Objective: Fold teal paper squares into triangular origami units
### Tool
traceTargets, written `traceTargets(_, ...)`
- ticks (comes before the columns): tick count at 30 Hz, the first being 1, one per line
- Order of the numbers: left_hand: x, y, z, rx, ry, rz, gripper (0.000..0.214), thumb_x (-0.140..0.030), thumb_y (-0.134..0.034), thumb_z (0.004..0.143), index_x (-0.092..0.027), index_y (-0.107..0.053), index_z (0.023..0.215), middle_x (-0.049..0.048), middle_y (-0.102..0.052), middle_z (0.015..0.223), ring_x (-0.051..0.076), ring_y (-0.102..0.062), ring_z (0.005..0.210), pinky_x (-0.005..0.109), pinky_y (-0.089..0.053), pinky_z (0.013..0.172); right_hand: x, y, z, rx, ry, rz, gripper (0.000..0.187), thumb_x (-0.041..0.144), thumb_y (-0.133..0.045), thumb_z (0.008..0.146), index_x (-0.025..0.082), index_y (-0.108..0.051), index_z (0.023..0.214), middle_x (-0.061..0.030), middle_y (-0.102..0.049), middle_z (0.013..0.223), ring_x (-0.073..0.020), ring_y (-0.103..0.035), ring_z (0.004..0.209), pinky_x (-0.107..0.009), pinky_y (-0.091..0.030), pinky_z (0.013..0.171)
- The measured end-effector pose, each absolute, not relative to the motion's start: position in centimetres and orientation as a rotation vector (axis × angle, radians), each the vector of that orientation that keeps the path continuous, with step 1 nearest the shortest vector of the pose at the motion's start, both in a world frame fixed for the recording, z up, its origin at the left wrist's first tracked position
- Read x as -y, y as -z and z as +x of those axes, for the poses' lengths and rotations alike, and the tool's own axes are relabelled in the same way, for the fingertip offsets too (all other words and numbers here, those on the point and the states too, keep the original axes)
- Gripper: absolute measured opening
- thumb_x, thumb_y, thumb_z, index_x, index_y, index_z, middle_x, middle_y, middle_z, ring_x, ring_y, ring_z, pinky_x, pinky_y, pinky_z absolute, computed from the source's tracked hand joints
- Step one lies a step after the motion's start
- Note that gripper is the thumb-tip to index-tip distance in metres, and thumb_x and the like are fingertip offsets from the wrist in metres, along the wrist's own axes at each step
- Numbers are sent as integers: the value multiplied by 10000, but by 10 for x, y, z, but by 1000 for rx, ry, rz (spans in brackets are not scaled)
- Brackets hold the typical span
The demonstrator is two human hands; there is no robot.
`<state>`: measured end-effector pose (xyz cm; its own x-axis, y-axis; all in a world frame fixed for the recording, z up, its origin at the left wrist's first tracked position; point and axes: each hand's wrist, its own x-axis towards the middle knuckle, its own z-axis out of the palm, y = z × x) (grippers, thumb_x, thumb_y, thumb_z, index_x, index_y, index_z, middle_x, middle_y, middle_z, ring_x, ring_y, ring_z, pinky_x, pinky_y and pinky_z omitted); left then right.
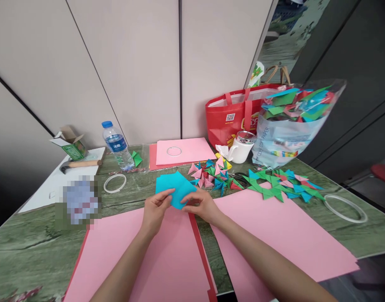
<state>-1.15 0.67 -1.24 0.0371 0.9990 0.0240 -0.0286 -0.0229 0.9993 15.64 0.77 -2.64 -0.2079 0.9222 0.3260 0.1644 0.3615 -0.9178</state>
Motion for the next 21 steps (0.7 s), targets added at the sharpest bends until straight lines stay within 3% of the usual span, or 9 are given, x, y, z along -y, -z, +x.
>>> traceTargets(6, -3, 11, -6, -1133, -1197, 1194, 288, -287, -644, 655, -167, -677, 914, 68, -692, 887, 209, -615, 798, 316, -499, 714, -9, 27, 154, 1542, -812, -1053, 124, 287, -667, 647, 179, -634, 595, -14, -590, 647, -142, -524, 654, -248, -423, 604)
traceTargets(11, 1, 8, -3, -1128, -1181, 1196, 293, -306, -620, 681, -176, -670, 939, 59, -684, 926, 221, -608, 848, 340, -496, 759, -7, 28, 151, 1439, -827, -1101, 166, 323, -659, 644, 167, -603, 633, -2, -562, 639, -104, -472, 529, -217, -380, 493)
traceTargets(17, 2, 8, -1, -1185, -1177, 1198, 341, -253, -704, 585, -177, -679, 917, 59, -693, 899, 232, -597, 870, 339, -477, 785, -4, 26, 149, 1366, -884, -1142, 183, 323, -667, 623, 166, -583, 665, 29, -512, 577, -74, -385, 443, -200, -312, 423)
traceTargets(21, 2, 8, 2, -1205, -1200, 1125, 355, -236, -726, 547, -181, -687, 895, 52, -696, 896, 219, -600, 848, 324, -482, 773, -4, 26, 149, 1354, -920, -1144, 182, 314, -668, 621, 168, -576, 677, 33, -506, 557, -82, -407, 450, -201, -315, 428)
